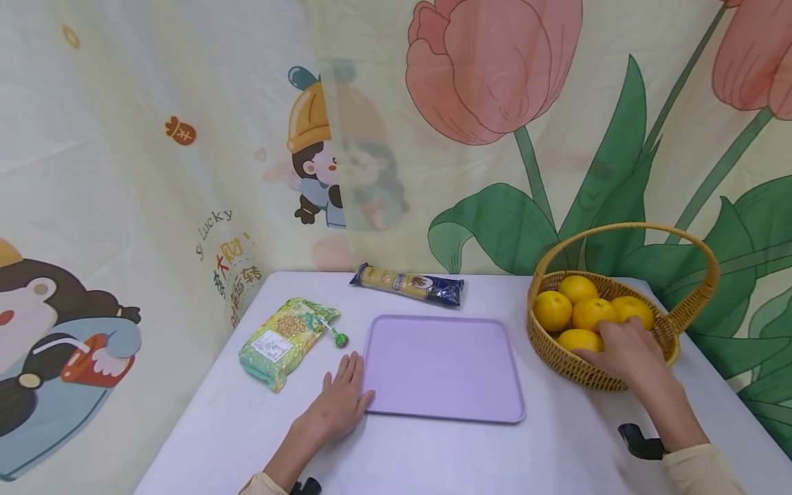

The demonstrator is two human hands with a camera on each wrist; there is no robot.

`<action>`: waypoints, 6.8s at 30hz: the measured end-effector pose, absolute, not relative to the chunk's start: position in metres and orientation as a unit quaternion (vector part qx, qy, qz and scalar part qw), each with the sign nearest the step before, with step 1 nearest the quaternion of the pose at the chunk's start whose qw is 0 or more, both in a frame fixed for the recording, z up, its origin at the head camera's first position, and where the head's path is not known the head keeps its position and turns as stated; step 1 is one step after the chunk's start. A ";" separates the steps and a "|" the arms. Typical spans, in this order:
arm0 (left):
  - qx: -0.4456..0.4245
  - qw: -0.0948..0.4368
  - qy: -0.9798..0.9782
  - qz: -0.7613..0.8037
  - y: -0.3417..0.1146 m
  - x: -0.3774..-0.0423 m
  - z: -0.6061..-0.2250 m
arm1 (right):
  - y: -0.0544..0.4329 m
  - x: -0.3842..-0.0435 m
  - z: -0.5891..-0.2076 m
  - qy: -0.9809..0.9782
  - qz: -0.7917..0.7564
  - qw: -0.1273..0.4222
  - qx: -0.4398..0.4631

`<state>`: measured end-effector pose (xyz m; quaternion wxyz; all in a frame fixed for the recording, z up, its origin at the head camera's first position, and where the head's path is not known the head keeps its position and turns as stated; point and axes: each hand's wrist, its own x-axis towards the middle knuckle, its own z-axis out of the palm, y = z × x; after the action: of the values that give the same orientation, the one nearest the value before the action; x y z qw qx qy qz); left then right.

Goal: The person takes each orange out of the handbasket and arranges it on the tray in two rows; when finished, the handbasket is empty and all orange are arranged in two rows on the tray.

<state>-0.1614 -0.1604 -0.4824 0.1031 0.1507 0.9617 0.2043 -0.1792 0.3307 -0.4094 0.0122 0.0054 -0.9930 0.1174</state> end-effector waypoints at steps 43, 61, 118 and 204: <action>0.148 0.115 0.959 0.211 -0.161 -0.163 -0.480 | 0.220 -0.197 -0.394 -0.908 0.393 0.131 0.059; 0.135 0.104 0.968 0.185 -0.154 -0.163 -0.480 | 0.088 -0.262 -0.436 -0.910 0.393 0.032 0.128; 0.132 0.120 0.963 0.202 -0.162 -0.170 -0.503 | 0.056 -0.291 -0.453 -0.904 0.398 0.016 0.155; 0.139 0.103 0.960 0.222 -0.164 -0.172 -0.510 | 0.370 -0.150 -0.401 -0.920 0.319 0.184 -0.132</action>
<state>-0.1717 -0.1637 -0.5099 0.1026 0.1388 0.9597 0.2217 -0.1497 0.3701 -0.4008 0.1845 -0.1321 -0.9201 0.3194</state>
